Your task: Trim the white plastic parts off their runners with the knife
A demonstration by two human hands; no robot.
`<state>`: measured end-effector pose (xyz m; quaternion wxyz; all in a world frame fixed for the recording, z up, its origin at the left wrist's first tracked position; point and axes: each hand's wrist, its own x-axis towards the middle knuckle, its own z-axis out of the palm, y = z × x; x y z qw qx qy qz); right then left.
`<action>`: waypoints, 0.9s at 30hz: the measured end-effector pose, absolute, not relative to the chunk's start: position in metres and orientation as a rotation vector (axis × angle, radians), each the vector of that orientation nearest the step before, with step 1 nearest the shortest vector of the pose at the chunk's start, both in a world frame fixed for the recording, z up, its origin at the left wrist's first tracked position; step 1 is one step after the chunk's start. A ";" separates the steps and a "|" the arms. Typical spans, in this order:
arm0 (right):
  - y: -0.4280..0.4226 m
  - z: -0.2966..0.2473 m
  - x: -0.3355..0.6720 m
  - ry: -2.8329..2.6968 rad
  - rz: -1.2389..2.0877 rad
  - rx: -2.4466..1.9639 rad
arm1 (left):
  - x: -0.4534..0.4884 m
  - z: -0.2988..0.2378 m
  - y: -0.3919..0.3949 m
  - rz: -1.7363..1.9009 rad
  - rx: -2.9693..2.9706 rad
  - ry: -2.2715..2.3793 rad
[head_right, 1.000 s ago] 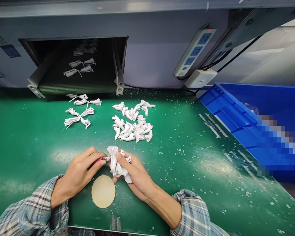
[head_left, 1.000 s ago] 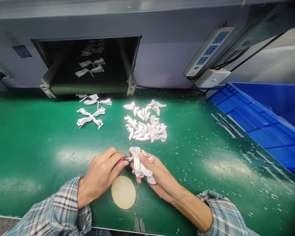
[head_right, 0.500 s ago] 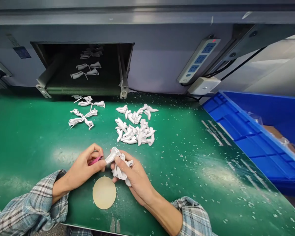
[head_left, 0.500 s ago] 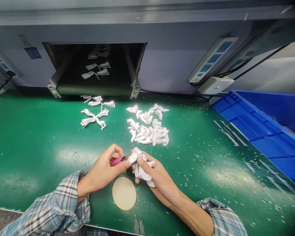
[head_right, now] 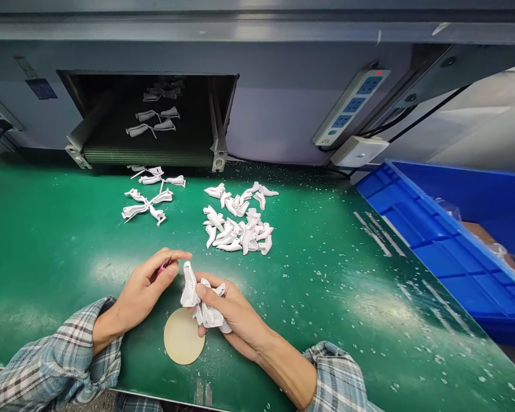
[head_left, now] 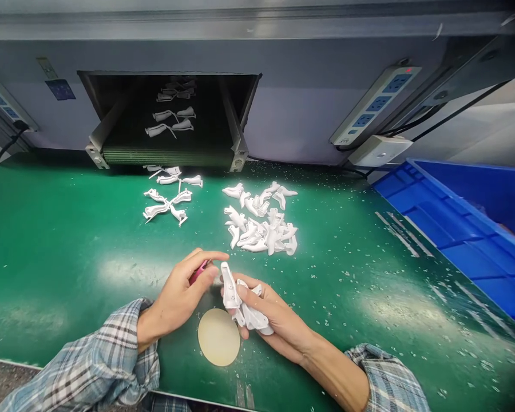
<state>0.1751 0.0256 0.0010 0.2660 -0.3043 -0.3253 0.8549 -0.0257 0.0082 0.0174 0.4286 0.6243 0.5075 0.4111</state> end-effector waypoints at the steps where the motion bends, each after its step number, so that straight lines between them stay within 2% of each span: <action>1: 0.026 0.001 0.176 -0.843 2.294 -0.837 | -0.026 0.018 0.009 1.012 1.508 1.262; 6: 0.028 0.004 0.179 -0.760 2.242 -0.877 | -0.025 0.018 0.009 0.841 1.295 1.111; 15: 0.028 0.002 0.179 -0.785 2.274 -0.811 | -0.023 0.007 0.001 0.753 1.878 1.348; 27: 0.023 0.003 0.176 -0.741 2.290 -0.825 | -0.022 0.006 -0.002 0.660 2.222 1.449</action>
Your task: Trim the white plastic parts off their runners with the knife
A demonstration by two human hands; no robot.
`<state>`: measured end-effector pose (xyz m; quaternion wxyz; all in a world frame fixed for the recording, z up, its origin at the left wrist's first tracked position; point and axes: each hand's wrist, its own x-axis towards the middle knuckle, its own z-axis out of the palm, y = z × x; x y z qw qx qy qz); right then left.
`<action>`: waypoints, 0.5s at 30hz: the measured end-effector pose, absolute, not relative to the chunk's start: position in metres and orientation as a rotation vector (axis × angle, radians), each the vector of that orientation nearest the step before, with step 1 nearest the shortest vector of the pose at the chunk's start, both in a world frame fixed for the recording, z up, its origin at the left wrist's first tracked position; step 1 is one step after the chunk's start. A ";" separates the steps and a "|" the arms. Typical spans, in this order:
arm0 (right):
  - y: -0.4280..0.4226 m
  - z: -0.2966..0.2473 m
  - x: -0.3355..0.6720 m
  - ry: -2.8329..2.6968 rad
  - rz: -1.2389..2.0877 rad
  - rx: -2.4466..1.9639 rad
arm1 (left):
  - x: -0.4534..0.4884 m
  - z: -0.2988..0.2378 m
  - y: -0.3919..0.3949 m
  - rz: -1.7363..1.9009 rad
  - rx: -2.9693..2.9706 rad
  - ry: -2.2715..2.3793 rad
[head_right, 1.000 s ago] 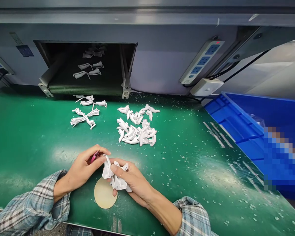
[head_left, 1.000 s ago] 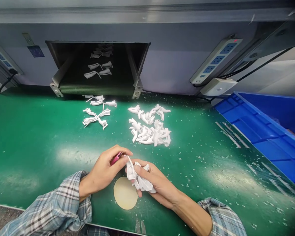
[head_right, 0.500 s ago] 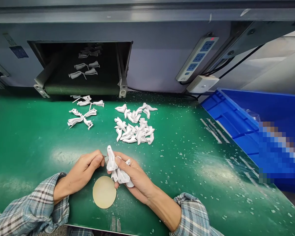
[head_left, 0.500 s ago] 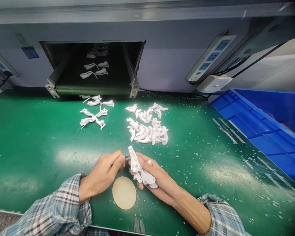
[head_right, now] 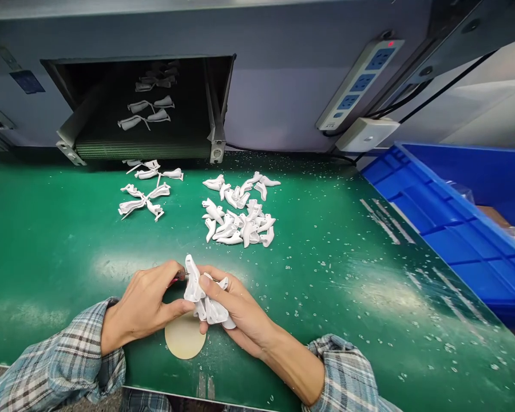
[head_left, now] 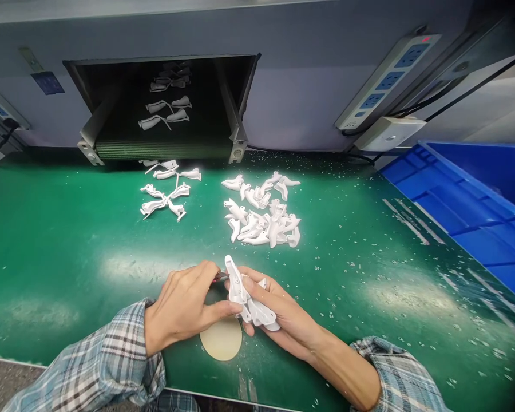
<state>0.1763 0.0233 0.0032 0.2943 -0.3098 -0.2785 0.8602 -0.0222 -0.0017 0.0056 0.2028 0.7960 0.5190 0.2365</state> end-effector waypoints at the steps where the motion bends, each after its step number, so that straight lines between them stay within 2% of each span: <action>1: 0.023 0.003 0.176 -0.743 2.289 -0.823 | -0.022 0.006 -0.002 0.658 2.246 1.460; 10: 0.028 0.004 0.184 -0.855 2.318 -0.780 | -0.022 0.015 -0.001 0.675 2.282 1.379; 15: 0.031 0.008 0.185 -0.924 2.346 -0.760 | -0.029 0.016 0.002 0.567 2.181 1.255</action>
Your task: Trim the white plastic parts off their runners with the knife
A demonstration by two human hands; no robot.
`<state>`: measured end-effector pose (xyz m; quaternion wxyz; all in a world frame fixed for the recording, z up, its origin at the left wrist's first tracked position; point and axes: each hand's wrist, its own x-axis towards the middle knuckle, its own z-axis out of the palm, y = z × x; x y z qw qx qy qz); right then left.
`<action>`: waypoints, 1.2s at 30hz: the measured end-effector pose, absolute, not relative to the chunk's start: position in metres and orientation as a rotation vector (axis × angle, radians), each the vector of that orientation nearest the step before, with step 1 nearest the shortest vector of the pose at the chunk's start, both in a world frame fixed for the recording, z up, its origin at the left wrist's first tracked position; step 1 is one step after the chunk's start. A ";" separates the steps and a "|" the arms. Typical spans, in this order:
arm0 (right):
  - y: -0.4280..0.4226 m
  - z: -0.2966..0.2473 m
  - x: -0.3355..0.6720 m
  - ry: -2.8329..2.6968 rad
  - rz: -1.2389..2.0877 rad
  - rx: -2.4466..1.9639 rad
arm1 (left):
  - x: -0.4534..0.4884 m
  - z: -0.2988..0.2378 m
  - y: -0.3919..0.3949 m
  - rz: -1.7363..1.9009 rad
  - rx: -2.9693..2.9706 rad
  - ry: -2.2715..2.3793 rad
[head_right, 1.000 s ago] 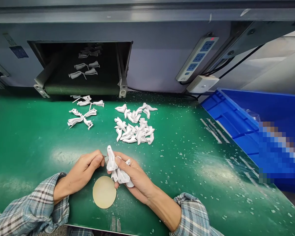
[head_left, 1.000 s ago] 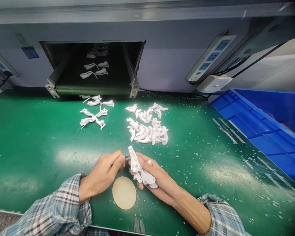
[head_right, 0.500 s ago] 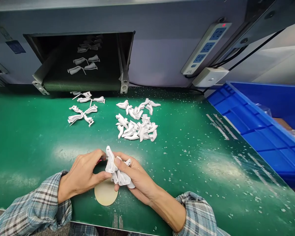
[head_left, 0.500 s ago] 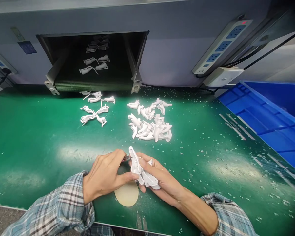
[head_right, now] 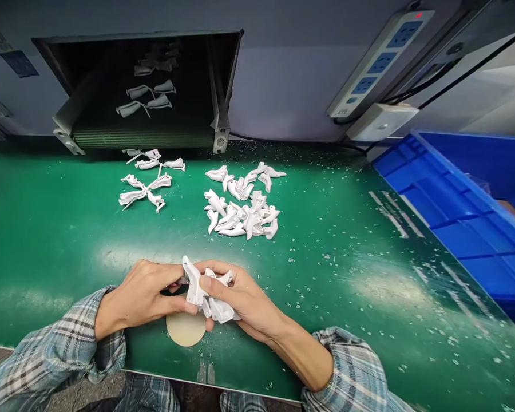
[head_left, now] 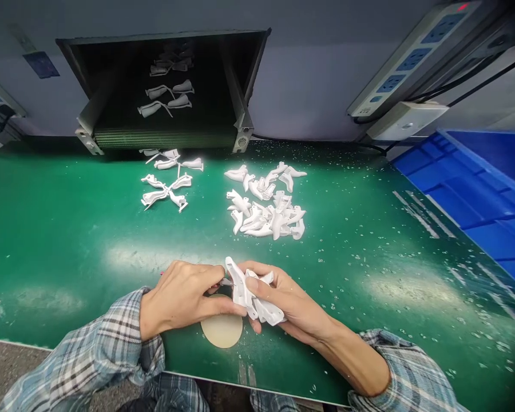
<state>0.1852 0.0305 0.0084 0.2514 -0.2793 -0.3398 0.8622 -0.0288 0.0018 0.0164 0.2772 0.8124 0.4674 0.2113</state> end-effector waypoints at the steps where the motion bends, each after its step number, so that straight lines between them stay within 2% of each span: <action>1: 0.030 0.009 0.185 -0.937 2.348 -0.757 | -0.030 0.016 0.003 0.549 2.148 1.225; 7: 0.029 0.008 0.185 -0.911 2.348 -0.772 | -0.033 0.016 0.007 0.522 1.663 0.954; 11: 0.028 0.005 0.182 -0.805 2.321 -0.738 | -0.039 0.015 0.009 0.690 1.526 0.995; 17: 0.025 0.002 0.176 -0.495 2.413 -0.615 | -0.047 0.014 0.025 0.858 1.685 1.536; 24: 0.022 -0.003 0.174 -0.514 2.330 -0.573 | -0.030 0.004 0.095 0.471 2.286 1.596; 28: 0.026 -0.006 0.174 -0.618 2.244 -0.677 | -0.015 -0.006 0.128 0.409 2.407 1.538; 32: 0.033 -0.004 0.178 -0.734 2.137 -0.814 | -0.020 -0.005 0.125 0.404 2.435 1.538; 36: 0.040 0.004 0.186 -1.088 1.694 -1.042 | -0.038 0.009 0.091 0.447 2.395 1.579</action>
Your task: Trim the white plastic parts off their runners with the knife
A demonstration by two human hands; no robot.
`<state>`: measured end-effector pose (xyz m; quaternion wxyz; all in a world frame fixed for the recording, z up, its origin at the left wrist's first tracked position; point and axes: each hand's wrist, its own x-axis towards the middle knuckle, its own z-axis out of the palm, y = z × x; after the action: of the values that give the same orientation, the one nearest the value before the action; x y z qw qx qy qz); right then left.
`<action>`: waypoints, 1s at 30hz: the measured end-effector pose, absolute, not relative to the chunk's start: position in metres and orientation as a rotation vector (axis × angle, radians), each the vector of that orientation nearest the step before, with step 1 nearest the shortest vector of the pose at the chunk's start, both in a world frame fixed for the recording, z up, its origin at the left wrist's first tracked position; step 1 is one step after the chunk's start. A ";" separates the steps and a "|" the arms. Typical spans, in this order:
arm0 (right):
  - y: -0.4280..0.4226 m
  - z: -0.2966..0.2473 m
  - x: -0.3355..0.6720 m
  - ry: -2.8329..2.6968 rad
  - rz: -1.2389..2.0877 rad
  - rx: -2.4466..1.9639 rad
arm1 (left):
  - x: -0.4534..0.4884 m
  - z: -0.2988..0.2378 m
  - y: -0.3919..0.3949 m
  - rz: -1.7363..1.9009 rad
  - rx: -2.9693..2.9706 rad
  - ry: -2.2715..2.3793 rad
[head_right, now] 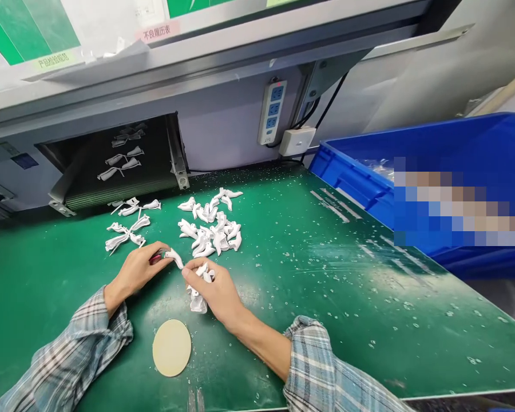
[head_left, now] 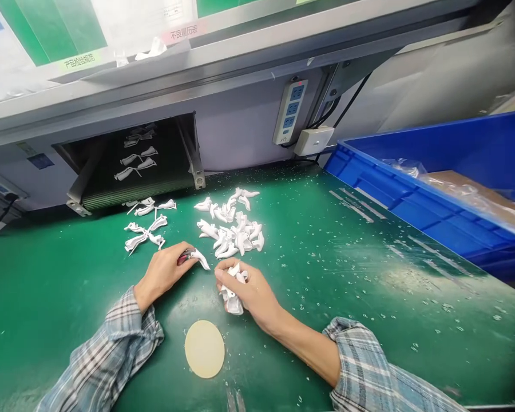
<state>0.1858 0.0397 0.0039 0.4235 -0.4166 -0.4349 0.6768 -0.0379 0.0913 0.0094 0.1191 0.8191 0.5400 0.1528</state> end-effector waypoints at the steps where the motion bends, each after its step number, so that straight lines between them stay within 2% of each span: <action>1: 0.041 0.006 0.187 -1.227 1.537 -1.084 | -0.041 0.013 0.080 0.470 2.378 1.578; 3: 0.041 0.007 0.189 -1.498 1.283 -1.100 | -0.043 0.019 0.059 0.547 2.326 1.535; 5: 0.040 0.006 0.187 -1.705 1.169 -1.065 | -0.041 0.020 0.041 0.635 2.275 1.464; 11: 0.033 -0.001 0.181 -1.843 1.104 -1.008 | -0.030 0.009 0.017 0.926 2.347 1.211; 14: 0.032 -0.003 0.183 -1.819 1.049 -0.949 | -0.028 0.009 0.013 1.008 2.331 1.228; 21: 0.032 -0.007 0.188 -1.793 0.899 -0.785 | -0.024 0.006 0.006 0.766 2.266 1.270; 30: 0.030 -0.004 0.187 -1.790 0.849 -0.774 | -0.018 0.007 0.002 0.703 2.002 1.148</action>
<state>0.1872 0.0300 -0.0043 0.4857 -0.3179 -0.7357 0.3490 -0.0175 0.0023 0.0067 0.3566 0.7752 0.4447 0.2721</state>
